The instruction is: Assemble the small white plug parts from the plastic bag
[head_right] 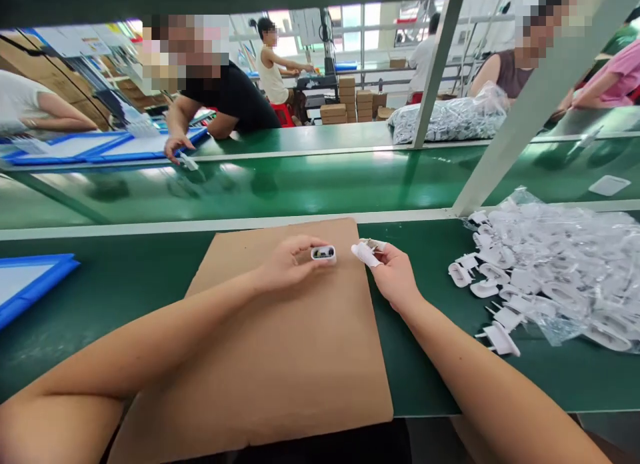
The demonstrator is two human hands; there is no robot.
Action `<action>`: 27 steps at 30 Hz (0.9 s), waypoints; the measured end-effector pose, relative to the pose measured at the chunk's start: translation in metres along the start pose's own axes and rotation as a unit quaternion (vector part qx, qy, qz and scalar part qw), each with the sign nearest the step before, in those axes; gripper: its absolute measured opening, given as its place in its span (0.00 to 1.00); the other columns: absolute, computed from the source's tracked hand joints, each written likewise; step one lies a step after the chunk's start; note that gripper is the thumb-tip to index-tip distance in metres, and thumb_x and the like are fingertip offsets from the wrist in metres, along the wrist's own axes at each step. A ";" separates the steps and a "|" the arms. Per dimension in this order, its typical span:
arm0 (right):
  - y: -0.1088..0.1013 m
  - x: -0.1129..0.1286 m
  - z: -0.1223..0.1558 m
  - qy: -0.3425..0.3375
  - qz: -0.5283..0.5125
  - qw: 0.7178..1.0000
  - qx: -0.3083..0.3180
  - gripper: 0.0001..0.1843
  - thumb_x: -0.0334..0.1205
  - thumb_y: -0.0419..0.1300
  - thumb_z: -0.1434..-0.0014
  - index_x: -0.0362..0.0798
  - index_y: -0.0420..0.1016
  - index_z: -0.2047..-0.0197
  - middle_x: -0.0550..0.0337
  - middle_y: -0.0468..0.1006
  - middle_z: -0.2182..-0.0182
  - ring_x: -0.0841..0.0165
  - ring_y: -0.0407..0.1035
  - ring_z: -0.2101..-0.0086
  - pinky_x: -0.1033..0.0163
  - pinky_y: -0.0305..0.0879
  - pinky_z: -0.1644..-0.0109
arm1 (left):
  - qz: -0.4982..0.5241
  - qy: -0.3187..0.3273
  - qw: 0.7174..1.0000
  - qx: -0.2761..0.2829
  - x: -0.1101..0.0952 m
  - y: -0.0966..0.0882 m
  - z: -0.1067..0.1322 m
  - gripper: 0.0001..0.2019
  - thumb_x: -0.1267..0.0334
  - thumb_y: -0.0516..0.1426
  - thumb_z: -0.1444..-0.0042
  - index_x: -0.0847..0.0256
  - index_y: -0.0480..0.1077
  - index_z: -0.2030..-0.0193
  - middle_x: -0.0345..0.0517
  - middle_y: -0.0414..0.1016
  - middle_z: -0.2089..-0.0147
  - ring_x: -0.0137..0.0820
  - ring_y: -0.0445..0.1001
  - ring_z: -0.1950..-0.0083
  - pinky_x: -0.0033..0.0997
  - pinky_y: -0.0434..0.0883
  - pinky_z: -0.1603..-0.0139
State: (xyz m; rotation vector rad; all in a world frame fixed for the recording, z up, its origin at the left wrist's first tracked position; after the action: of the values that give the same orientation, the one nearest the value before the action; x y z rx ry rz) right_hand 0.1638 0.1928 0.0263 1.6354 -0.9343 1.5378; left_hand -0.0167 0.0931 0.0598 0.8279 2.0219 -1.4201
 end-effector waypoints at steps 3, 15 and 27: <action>0.015 -0.009 0.003 0.089 -0.071 0.992 0.049 0.29 0.54 0.79 0.61 0.47 0.83 0.58 0.53 0.83 0.59 0.60 0.77 0.56 0.52 0.72 0.45 | 0.014 -0.010 1.000 0.016 -0.003 0.016 0.022 0.18 0.55 0.63 0.41 0.54 0.75 0.45 0.49 0.80 0.48 0.44 0.76 0.46 0.47 0.64 0.36; 0.043 0.027 0.026 -0.153 0.190 0.969 0.034 0.15 0.46 0.68 0.40 0.53 0.82 0.50 0.55 0.82 0.55 0.61 0.76 0.55 0.50 0.72 0.45 | 0.088 0.011 0.996 0.012 0.006 0.017 0.019 0.12 0.52 0.66 0.46 0.57 0.76 0.62 0.45 0.79 0.63 0.38 0.75 0.59 0.39 0.68 0.54; 0.074 0.053 0.037 -0.270 0.392 0.877 0.066 0.13 0.40 0.61 0.34 0.56 0.81 0.47 0.55 0.82 0.55 0.60 0.74 0.54 0.51 0.72 0.47 | 0.124 0.024 0.992 -0.009 0.011 0.016 0.019 0.10 0.56 0.67 0.49 0.56 0.77 0.63 0.43 0.80 0.63 0.39 0.76 0.59 0.39 0.69 0.54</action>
State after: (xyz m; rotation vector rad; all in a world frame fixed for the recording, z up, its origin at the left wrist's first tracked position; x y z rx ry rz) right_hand 0.1201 0.1219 0.0779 1.9532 -2.0275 1.6737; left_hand -0.0106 0.0810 0.0361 1.0750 1.8869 -1.2508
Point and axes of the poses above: each hand's wrist, its own z-axis away from the middle knuckle, its own y-axis out of the palm, x = y × z, the point moved 9 cm from there along -z, towards the middle knuckle
